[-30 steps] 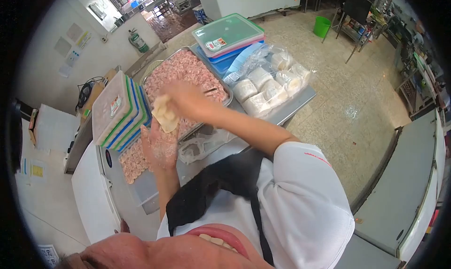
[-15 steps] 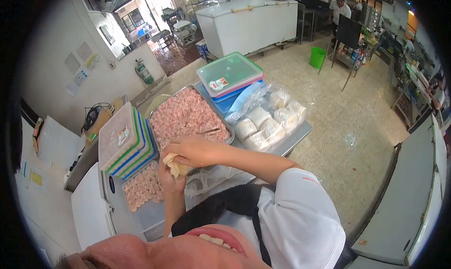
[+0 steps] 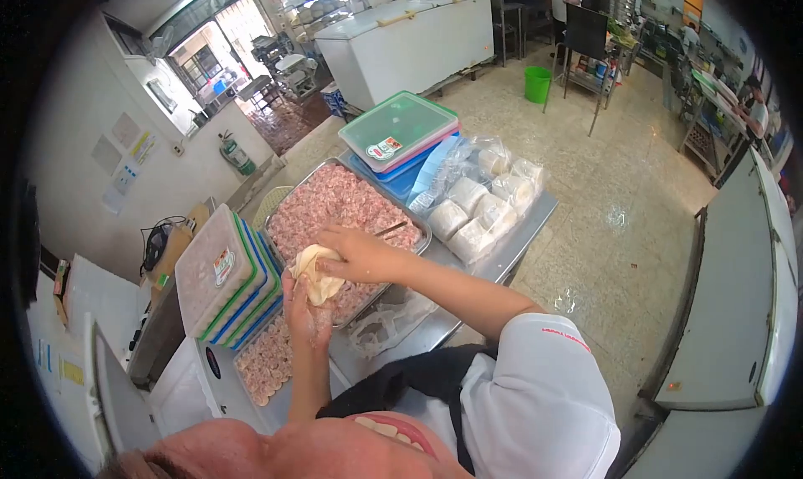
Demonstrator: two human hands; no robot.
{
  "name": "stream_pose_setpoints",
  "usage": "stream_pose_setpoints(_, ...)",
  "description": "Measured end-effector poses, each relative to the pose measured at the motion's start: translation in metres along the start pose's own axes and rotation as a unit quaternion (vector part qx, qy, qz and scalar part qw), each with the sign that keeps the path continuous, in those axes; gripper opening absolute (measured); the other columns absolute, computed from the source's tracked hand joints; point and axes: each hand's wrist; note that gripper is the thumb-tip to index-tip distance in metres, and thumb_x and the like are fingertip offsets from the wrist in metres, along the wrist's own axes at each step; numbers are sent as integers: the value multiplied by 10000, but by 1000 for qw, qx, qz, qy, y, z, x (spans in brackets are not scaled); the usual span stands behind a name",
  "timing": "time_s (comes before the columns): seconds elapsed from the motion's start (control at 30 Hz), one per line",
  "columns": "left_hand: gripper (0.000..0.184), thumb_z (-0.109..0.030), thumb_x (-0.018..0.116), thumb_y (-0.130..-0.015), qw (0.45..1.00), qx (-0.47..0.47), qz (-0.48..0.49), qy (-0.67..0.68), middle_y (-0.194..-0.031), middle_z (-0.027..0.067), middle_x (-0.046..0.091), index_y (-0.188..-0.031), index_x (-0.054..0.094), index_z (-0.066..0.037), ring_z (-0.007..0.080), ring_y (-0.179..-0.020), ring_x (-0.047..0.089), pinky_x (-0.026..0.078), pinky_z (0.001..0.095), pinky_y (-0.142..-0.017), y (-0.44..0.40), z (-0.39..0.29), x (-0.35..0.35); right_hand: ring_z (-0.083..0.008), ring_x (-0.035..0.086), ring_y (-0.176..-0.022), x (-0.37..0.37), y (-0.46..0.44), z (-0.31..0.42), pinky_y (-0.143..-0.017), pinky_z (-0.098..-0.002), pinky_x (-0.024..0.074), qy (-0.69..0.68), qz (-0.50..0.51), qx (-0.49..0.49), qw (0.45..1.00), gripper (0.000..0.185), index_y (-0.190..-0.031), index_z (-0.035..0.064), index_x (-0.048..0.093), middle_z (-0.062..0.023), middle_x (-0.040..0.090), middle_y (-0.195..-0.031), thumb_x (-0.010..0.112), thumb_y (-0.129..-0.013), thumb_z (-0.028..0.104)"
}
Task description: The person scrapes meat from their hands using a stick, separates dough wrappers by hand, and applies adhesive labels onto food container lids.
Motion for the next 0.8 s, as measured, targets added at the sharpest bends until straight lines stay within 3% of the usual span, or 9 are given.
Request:
stream_pose_setpoints(0.13, 445, -154, 454, -970, 997, -51, 19, 58, -1370, 175, 439, -1385, 331, -49, 314, -1247, 465, 406, 472, -1036, 2, -6, -3, -335, 586, -873, 1, -6, -11, -763, -402, 462, -18, 22, 40, 999, 251, -1010, 18, 593, -153, 580, -919, 634, -838, 195)
stream_pose_setpoints(0.23, 520, -237, 425, -983, 991, -32, 99, 85, -1463, 179, 332, -1446, 265, -62, 339, -1312, 388, 326, 496, -1089, 11, -13, -1, -325, 606, -786, 8, -11, -20, -691, -370, 472, -18, 0, 91, 996, 223, -1007, 5, 583, -151, 591, -858, 622, -855, 164)
stream_pose_setpoints(0.33, 564, -319, 386, -994, 995, -57, 40, 73, -1508, 166, 266, -1476, 221, -76, 333, -1351, 333, 284, 501, -1107, 19, -15, -15, -351, 609, -829, 16, -16, -9, -721, -377, 480, 51, -23, 69, 996, 228, -1024, 7, 582, -168, 600, -892, 622, -846, 144)
stream_pose_setpoints(0.43, 593, -400, 351, -996, 987, -57, -20, 148, -1514, 163, 254, -1478, 222, -79, 325, -1368, 302, 270, 501, -1109, 30, -18, -17, -365, 595, -897, 38, -13, 1, -754, -416, 487, 116, -39, -1, 992, 289, -1090, 34, 571, -162, 593, -953, 634, -818, 109)
stream_pose_setpoints(0.63, 696, -548, 326, -964, 985, -44, -4, 167, -1550, 150, 155, -1495, 204, -114, 327, -1399, 223, 218, 502, -1124, 37, -21, -4, -350, 587, -904, 26, -4, 21, -769, -424, 483, 136, -42, -23, 990, 391, -1164, 52, 551, -144, 572, -970, 644, -785, 76)
stream_pose_setpoints(0.8, 729, -580, 329, -949, 981, -51, 46, 181, -1549, 167, 142, -1500, 201, -120, 338, -1391, 235, 250, 503, -1107, 39, -3, 29, -346, 588, -878, -15, 17, 25, -750, -403, 495, 213, -59, -79, 972, 416, -1176, 70, 563, -142, 573, -981, 638, -768, 42)
Point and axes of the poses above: each hand's wrist, its own y-axis away from the middle knuckle, its own x-axis out of the palm, z = x × y
